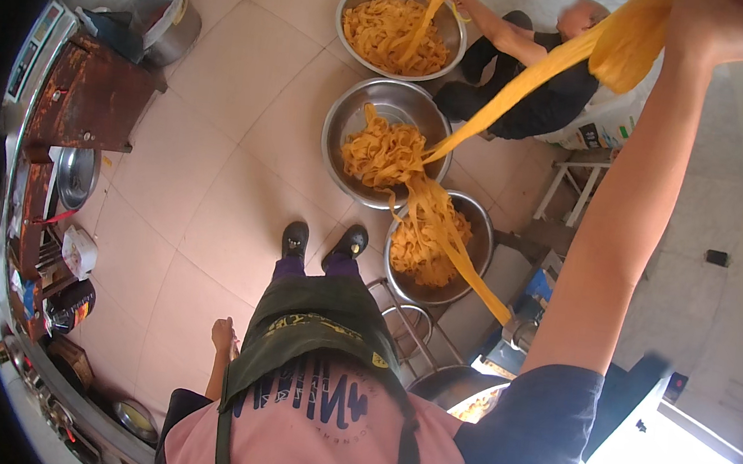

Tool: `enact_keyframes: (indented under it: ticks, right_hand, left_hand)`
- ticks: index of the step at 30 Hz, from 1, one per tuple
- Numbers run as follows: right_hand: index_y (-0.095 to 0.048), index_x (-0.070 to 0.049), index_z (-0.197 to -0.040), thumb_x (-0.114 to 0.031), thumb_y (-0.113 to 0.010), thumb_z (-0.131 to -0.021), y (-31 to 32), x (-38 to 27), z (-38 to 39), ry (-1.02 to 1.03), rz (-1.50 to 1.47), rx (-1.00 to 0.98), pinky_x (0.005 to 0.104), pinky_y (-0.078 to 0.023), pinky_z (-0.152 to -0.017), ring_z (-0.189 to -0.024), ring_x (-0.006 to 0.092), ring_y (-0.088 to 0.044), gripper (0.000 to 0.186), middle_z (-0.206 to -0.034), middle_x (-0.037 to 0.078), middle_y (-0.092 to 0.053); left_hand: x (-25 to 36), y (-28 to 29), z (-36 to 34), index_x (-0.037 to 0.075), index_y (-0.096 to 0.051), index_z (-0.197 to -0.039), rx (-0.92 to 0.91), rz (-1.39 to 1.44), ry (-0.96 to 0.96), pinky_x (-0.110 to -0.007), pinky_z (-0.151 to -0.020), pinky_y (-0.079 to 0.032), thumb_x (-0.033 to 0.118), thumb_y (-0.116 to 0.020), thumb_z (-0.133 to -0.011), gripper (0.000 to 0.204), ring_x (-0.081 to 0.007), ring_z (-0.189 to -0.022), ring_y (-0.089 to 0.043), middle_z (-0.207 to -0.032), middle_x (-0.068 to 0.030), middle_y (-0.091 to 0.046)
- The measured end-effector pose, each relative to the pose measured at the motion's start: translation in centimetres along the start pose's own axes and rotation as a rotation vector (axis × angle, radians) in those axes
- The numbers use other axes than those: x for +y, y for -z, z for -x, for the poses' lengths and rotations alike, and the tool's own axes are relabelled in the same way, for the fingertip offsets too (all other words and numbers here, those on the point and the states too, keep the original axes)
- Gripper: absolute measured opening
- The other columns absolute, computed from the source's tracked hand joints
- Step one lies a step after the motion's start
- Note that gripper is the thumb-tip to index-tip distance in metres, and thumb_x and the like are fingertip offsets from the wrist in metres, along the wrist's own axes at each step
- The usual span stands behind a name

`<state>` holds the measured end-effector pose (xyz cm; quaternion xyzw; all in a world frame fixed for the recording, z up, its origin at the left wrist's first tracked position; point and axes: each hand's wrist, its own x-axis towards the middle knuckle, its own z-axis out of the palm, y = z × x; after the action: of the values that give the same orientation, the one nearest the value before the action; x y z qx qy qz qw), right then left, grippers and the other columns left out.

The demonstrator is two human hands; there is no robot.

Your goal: The person scoops dough into a noodle processing machine and handles the resulting extruded noodle strands by hand, placing them into large metal bowls on the floor.

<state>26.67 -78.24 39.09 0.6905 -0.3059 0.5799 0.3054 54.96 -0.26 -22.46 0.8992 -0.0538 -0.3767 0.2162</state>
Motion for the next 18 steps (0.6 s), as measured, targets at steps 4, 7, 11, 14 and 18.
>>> enact_keyframes:
  ticks: [4,7,11,14,18]
  right_hand:
    - [-0.053,-0.005,-0.086,-0.018,-0.066,-0.081,-0.5,-4.8,5.5,-0.132,0.013,-0.211,0.0313,-0.044,-0.054,-0.060,0.0170,-0.057,0.019,-0.069,0.004,-0.060]
    - [-0.056,-0.008,-0.083,-0.022,-0.064,-0.082,-1.2,-10.4,10.0,-0.232,-0.053,-0.364,0.0339,-0.047,-0.059,-0.066,0.0209,-0.062,0.016,-0.074,0.007,-0.064]
    - [-0.062,-0.007,-0.102,-0.009,-0.068,-0.078,0.3,-9.8,25.6,0.018,-0.304,-0.852,0.0385,-0.051,-0.061,-0.070,0.0281,-0.065,0.024,-0.088,0.010,-0.067]
    - [-0.062,-0.004,-0.098,-0.006,-0.066,-0.076,7.6,-14.1,33.3,-0.701,-0.435,-0.904,0.0378,-0.052,-0.068,-0.075,0.0294,-0.065,0.023,-0.076,0.013,-0.064]
    - [-0.061,-0.004,-0.100,-0.011,-0.067,-0.076,20.9,-21.1,42.9,-1.223,-0.277,-1.212,0.0359,-0.052,-0.072,-0.079,0.0233,-0.065,0.025,-0.080,0.010,-0.066]
  left_hand:
    - [3.2,1.7,0.8,-0.002,-0.055,-0.079,-0.071,0.047,0.111,-0.035,-0.038,-0.050,0.025,-0.056,-0.084,0.027,-0.0196,-0.043,-0.054,-0.062,-0.0118,-0.055]
    - [4.1,2.0,-1.2,-0.002,-0.055,-0.079,-0.093,-0.004,0.056,-0.034,-0.038,-0.050,0.025,-0.056,-0.084,0.027,-0.0192,-0.043,-0.054,-0.063,-0.0119,-0.055]
    - [9.1,2.6,-3.1,-0.002,-0.055,-0.079,-0.130,-0.006,-0.023,-0.033,-0.039,-0.050,0.025,-0.056,-0.086,0.029,-0.0193,-0.043,-0.055,-0.063,-0.0114,-0.055]
    - [12.6,2.6,-5.6,-0.002,-0.054,-0.077,-0.145,-0.011,-0.183,-0.032,-0.038,-0.049,0.028,-0.057,-0.088,0.032,-0.0185,-0.043,-0.054,-0.062,-0.0105,-0.054]
    - [23.0,2.1,-6.5,0.004,-0.051,-0.073,-0.224,0.025,-0.414,-0.028,-0.039,-0.044,0.033,-0.056,-0.091,0.034,-0.0137,-0.042,-0.047,-0.058,-0.0051,-0.047]
